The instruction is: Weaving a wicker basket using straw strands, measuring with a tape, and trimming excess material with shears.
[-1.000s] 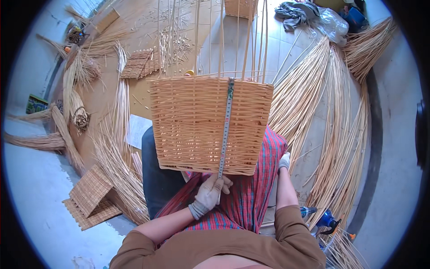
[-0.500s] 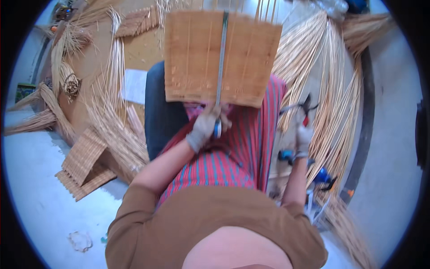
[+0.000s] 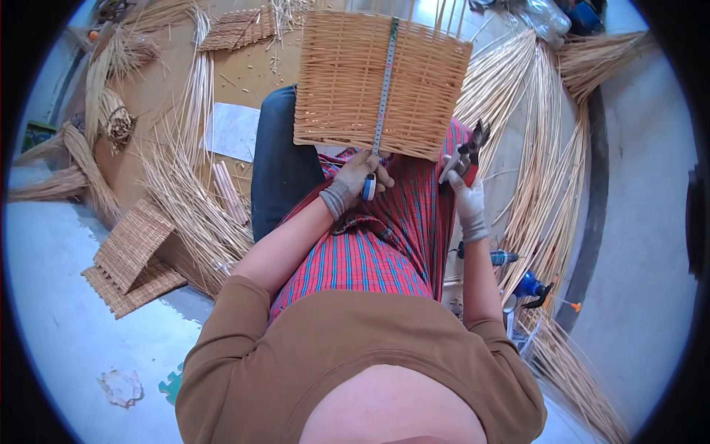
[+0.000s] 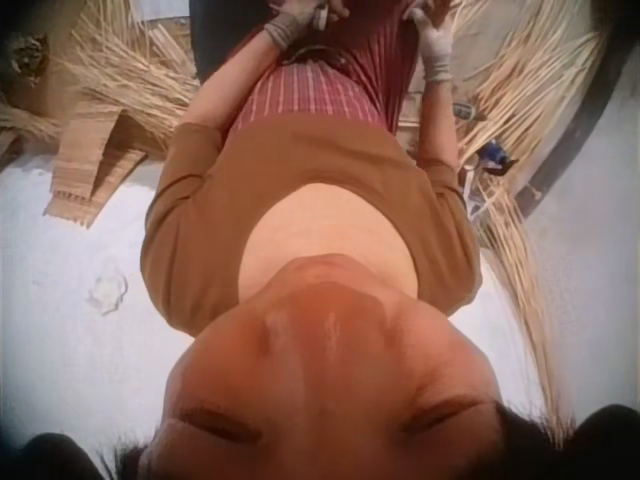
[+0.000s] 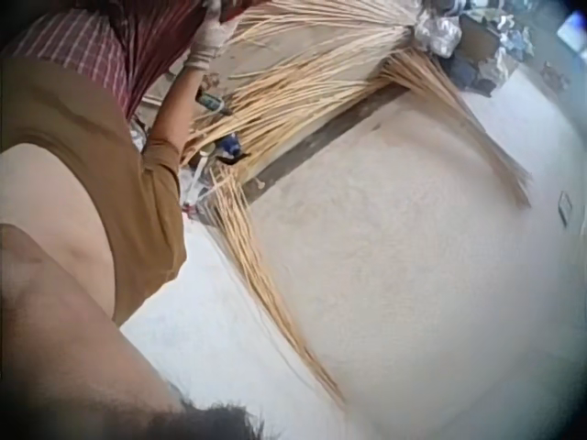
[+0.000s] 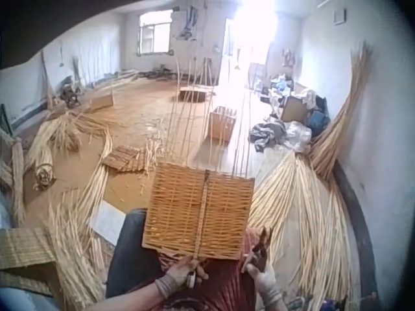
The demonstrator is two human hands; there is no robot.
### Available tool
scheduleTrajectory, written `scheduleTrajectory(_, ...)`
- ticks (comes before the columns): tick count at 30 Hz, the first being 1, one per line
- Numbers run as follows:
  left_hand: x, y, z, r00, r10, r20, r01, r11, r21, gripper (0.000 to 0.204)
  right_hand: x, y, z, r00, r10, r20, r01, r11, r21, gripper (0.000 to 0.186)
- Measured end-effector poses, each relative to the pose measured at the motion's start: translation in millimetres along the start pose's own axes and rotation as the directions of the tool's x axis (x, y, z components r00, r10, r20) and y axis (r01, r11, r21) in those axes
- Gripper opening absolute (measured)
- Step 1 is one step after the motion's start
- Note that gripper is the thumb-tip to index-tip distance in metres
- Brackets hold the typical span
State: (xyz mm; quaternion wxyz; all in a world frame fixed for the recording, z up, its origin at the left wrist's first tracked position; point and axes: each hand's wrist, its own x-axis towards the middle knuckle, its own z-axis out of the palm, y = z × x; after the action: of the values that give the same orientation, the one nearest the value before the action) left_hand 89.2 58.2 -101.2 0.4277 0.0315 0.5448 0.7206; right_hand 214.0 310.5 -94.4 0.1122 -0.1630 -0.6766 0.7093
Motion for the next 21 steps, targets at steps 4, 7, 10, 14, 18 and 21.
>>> scheduleTrajectory(4,2.7,-5.4,-4.6,1.0,0.005,-0.017,-0.005,1.0,-0.005,0.035,-19.0,-11.2,24.2,0.997,-0.073,-0.038,0.073,0.997,-0.007,0.056)
scheduleTrajectory(7,-1.6,-13.4,-9.6,0.996,0.068,-0.059,-0.067,0.998,0.015,0.033,-14.8,-7.9,42.0,0.973,-0.23,0.006,0.223,0.939,-0.261,0.049)
scheduleTrajectory(10,-12.6,20.8,-13.7,0.956,0.248,-0.156,-0.223,0.961,0.163,0.033,-4.4,-15.0,63.6,0.979,-0.202,-0.013,0.197,0.966,-0.168,0.025)
scheduleTrajectory(14,-13.9,42.8,-43.6,0.876,0.304,-0.374,-0.34,0.94,-0.032,0.032,22.6,-26.6,111.0,0.988,-0.154,0.031,0.145,0.971,0.188,0.018)
scheduleTrajectory(18,-28.5,33.0,-54.2,0.914,0.219,-0.343,-0.243,0.97,-0.027,0.029,41.4,-6.5,141.2,0.979,-0.204,-0.014,0.198,0.962,-0.188,0.019)
scheduleTrajectory(21,-44.6,21.5,-46.5,0.93,0.127,-0.346,-0.204,0.959,-0.195,0.028,42.6,-18.5,146.3,0.991,-0.131,-0.01,0.129,0.985,-0.115,0.02)
